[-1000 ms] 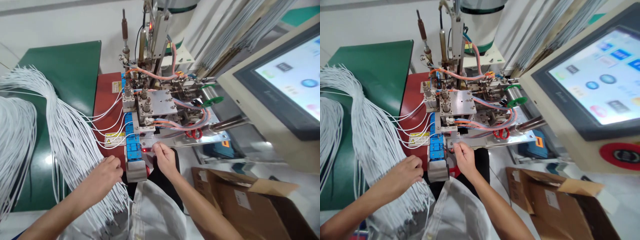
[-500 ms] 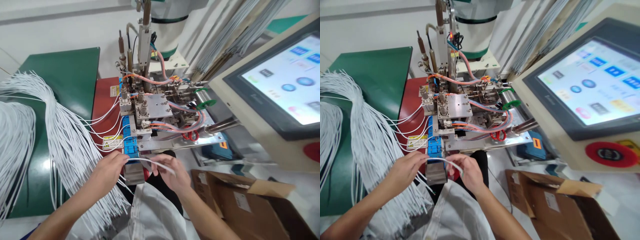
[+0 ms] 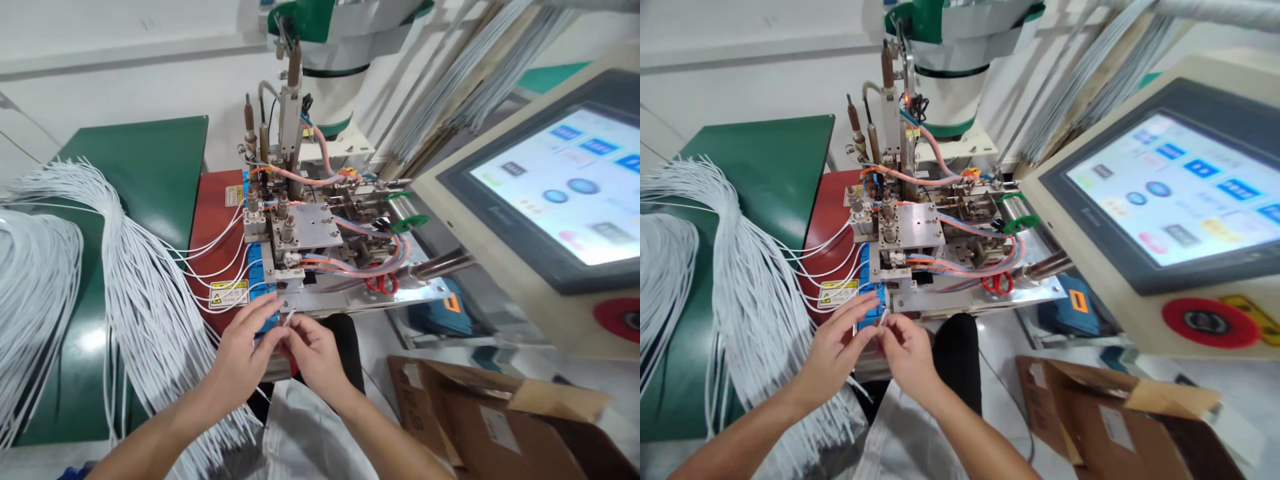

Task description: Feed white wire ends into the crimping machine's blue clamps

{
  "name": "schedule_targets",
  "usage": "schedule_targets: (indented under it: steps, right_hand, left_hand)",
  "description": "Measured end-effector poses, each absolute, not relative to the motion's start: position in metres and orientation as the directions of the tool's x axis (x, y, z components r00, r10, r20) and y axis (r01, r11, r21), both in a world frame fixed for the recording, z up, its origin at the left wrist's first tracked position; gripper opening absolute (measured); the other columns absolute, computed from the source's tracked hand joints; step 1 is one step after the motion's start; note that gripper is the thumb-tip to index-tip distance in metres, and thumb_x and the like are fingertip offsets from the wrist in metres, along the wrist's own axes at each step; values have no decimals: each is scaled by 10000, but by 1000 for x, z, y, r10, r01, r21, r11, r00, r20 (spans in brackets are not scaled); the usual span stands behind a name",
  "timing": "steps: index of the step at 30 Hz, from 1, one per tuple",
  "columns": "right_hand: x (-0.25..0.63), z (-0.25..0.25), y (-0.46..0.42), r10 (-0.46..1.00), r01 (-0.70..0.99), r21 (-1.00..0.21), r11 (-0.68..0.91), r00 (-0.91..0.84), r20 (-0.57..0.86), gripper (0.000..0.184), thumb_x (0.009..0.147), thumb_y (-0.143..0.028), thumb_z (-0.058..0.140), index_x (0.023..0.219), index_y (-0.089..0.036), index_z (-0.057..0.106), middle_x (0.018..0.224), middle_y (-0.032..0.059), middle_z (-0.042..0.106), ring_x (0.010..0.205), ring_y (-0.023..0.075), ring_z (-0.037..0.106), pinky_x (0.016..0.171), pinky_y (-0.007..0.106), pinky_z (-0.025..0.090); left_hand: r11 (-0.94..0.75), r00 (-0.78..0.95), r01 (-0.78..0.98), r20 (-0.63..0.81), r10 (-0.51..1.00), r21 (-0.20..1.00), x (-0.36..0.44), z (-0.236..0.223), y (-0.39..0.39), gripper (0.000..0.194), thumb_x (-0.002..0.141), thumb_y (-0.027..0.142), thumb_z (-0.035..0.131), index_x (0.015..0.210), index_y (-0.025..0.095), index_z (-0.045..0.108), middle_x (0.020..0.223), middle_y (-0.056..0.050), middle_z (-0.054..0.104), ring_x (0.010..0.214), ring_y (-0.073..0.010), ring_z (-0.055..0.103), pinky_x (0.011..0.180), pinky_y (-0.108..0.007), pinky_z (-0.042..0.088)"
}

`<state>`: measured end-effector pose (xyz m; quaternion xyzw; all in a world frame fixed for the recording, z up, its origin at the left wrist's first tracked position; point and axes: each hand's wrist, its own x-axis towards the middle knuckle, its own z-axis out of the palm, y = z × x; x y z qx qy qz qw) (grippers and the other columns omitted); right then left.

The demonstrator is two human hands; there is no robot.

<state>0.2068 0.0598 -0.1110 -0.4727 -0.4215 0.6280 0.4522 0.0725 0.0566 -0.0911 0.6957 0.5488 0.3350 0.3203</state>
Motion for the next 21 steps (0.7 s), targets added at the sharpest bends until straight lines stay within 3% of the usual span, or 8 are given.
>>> schedule_targets:
  steps: [4,9,11,14,17,21]
  right_hand:
    - [195,-113,56,968,-177,-962,-209,-178,-177,214,751,-350,569,659,-157,553,519,-38,487,458,75,432,447,200,380]
    - [206,-114,64,999,26,-999,29,-18,29,139,779,-271,548,812,-175,644,748,47,625,660,141,560,588,255,466]
    - [210,-109,67,989,90,-986,137,41,141,150,778,-243,554,892,-194,638,822,55,625,710,149,576,624,269,479]
    - [212,-99,71,970,200,-952,232,22,241,98,752,-213,580,830,-195,637,762,37,608,624,126,554,563,248,466]
    - [212,-94,75,967,259,-933,249,-8,256,94,765,-209,554,703,-190,623,684,25,599,588,120,535,532,238,439]
    - [213,-101,78,983,156,-971,180,-62,172,144,781,-239,536,678,-178,617,668,21,595,621,128,534,567,244,432]
  left_hand:
    - [-132,47,394,123,991,910,76,-94,60,169,839,251,506,856,181,658,1010,-66,652,956,-168,594,897,-311,451]
    - [94,-128,177,-72,989,980,75,-92,64,163,799,304,552,851,156,595,797,-35,661,720,-134,623,699,-241,503]
    - [119,-116,162,-101,988,979,75,-91,64,162,784,306,564,821,151,590,742,-21,639,652,-118,600,644,-220,495]
    - [81,-69,265,-65,995,961,77,-93,63,118,772,260,559,780,151,603,733,-19,627,668,-119,584,655,-216,479]
    - [57,-35,333,-48,998,941,77,-96,61,120,771,243,548,762,149,622,741,-30,638,682,-129,581,668,-224,470]
    - [157,16,230,-165,986,960,77,-95,61,211,779,319,552,838,141,648,718,-36,640,607,-116,555,588,-212,460]
